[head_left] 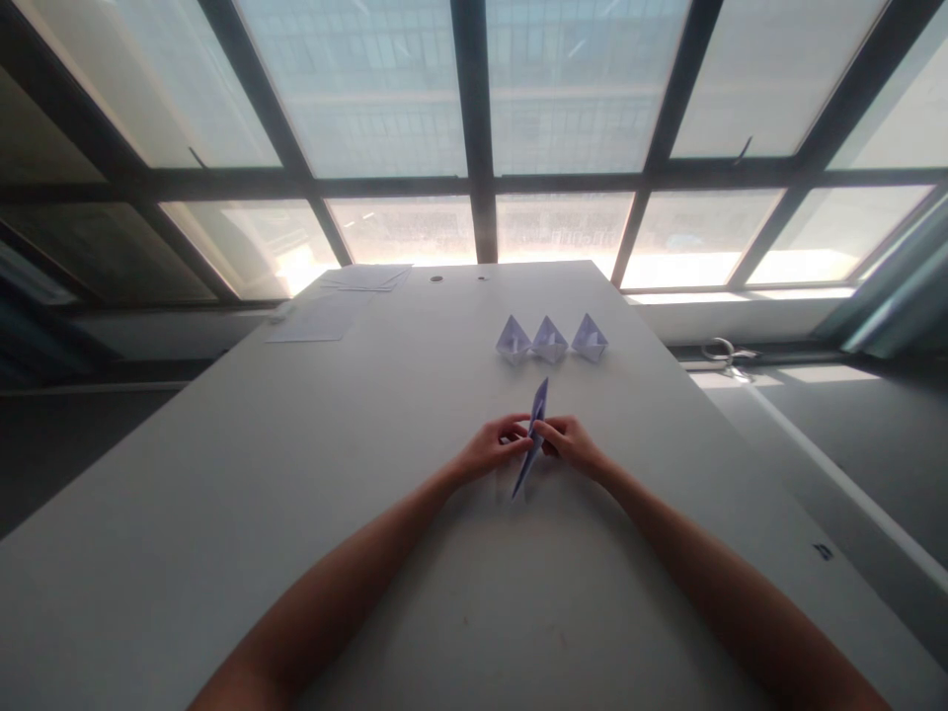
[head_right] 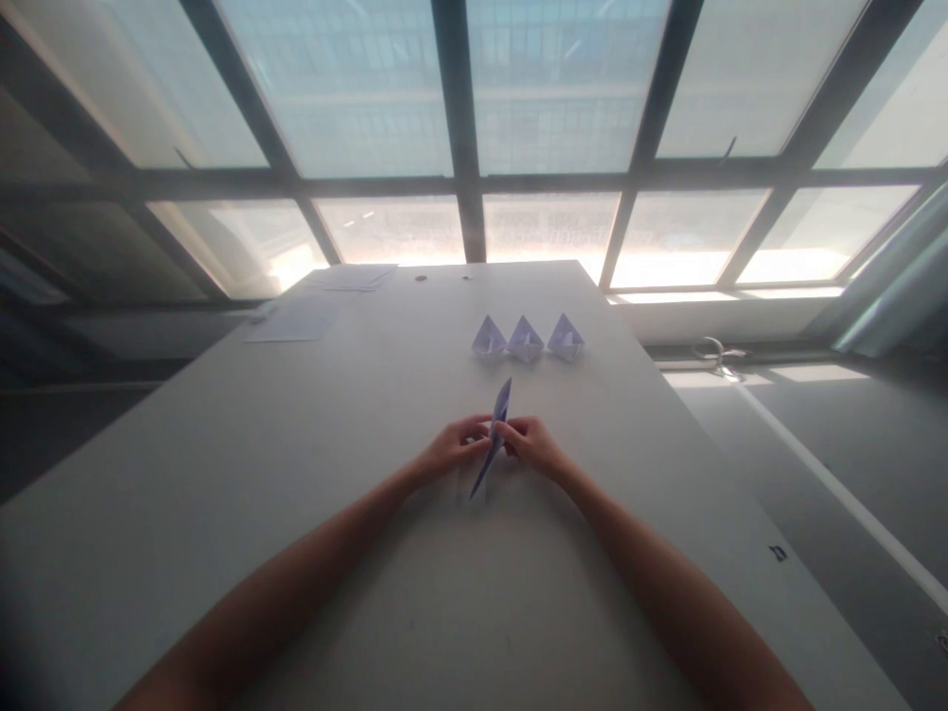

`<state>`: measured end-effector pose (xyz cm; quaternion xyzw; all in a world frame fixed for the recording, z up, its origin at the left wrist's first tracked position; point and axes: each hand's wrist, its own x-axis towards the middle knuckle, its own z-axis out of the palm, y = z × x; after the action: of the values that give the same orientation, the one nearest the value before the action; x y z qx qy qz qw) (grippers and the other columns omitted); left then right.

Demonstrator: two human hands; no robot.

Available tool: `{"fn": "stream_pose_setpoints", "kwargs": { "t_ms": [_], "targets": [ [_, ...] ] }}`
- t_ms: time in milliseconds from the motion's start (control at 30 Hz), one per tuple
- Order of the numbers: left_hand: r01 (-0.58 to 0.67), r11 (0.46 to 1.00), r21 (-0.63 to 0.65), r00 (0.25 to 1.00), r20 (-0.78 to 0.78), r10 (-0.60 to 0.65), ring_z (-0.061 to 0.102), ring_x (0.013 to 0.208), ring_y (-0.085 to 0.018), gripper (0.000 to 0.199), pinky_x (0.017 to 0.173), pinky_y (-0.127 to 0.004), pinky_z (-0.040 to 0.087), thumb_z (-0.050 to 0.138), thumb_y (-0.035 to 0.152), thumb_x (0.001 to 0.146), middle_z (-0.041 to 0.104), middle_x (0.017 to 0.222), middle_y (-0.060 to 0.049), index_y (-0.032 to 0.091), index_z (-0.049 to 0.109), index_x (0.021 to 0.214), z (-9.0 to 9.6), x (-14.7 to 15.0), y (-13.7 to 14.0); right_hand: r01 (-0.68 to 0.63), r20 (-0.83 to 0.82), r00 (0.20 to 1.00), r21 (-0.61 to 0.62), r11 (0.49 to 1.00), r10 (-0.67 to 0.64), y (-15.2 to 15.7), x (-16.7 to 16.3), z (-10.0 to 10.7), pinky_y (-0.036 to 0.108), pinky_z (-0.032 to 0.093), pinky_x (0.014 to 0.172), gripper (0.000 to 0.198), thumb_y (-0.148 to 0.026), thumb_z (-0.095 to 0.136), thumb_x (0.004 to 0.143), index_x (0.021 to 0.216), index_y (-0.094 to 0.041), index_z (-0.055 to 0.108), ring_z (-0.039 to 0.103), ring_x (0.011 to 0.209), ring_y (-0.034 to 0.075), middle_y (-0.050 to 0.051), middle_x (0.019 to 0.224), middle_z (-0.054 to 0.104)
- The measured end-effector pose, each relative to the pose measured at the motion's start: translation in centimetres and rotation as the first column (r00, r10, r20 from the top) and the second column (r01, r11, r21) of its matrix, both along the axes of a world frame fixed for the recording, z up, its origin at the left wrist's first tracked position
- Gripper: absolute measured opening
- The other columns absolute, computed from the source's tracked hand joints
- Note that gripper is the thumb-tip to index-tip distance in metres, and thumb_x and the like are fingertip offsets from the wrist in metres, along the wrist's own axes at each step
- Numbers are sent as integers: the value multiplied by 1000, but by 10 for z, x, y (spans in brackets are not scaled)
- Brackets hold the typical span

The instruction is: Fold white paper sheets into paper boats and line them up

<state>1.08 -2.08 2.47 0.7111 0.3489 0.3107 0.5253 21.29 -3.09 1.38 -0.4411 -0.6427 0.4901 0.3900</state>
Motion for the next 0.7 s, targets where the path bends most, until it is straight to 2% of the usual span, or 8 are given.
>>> {"fn": "stream_pose_setpoints", "kwargs": {
  "t_ms": [467,700],
  "targets": [
    [44,999,17,999,20,-44,66,87,-21,53,72,-28,49,65,52,87,72,100,-12,12,63,123,1,-2,1,8,-31,999,7,1000,-8,1,1,-5,24,30,48,57,-66,52,87,58,-17,56,43,47,10,-1,50,52],
    [24,998,-50,995,100,-19,64,76,-18,60,61,-25,49,63,54,87,69,97,-11,12,55,129,3,-2,0,82,-75,994,-21,996,-83,1,-1,-6,24,33,47,48,-57,53,86,62,-17,58,45,46,12,-1,50,51]
  ]
}}
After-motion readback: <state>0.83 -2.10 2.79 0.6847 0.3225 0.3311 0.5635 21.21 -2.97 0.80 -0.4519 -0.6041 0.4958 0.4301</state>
